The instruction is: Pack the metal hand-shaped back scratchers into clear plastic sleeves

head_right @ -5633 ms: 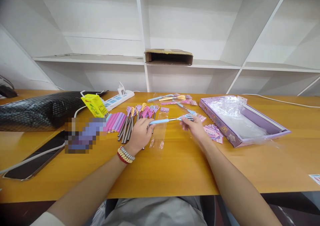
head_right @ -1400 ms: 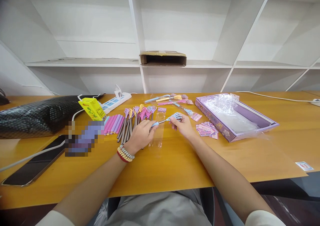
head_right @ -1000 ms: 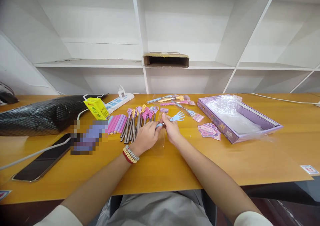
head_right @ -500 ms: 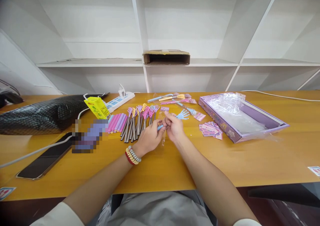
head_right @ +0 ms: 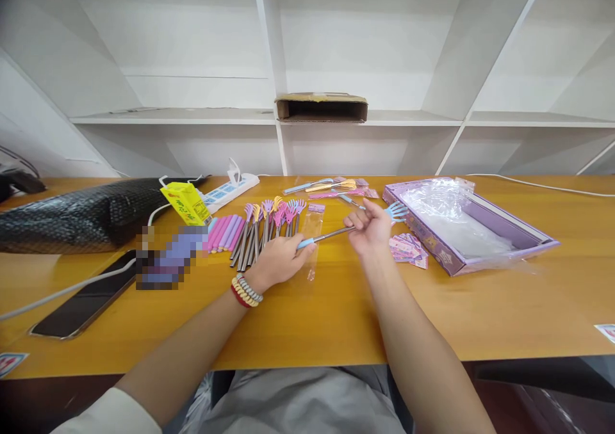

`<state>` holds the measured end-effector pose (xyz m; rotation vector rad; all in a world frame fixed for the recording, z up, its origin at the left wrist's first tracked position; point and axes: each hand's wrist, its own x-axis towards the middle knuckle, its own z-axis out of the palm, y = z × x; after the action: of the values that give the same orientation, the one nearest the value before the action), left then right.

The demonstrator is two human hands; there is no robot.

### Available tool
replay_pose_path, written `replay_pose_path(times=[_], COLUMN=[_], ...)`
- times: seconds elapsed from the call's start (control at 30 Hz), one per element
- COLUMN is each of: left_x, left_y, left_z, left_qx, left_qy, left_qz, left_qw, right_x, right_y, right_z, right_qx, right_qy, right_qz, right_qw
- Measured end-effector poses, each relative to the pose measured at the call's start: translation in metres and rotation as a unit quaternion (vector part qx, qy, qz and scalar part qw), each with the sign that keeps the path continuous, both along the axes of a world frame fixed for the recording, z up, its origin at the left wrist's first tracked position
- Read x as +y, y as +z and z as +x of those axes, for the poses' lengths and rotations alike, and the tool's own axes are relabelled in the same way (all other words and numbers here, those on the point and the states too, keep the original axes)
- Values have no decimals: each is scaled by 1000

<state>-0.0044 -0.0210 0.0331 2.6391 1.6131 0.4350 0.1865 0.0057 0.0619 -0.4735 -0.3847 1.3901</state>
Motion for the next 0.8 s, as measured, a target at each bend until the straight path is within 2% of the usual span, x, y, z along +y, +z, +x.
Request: replay_pose_path(times=[0.13,0.23,0.33,0.53,0.63,0.8], left_x=[5,9,11,5,0,-3], left_y=[3,2,-3,-12,-12,-7], left_z=[-5,-8,-10,0,3,4], left_qx=[20,19,-3,-119,-137,-113], left_qy=[-1,-6,-12,-42,-50,-84], left_qz=[4,3,-3,-11,-32,-66], left_qw=[1000,1000,1000,992,989,988], right_x=[4,5,3,-11,-16,-17], right_y=[1,-2,-8,-26,-31,-30], right_z=[21,20,3,-50,-61,-57], right_qx=[19,23,11,-52,-69,-79], right_qy=[-30,-38,-14,99,95,82], right_qz=[-7,16,43,50,64,84], right_qw=[999,999,999,992,991,990])
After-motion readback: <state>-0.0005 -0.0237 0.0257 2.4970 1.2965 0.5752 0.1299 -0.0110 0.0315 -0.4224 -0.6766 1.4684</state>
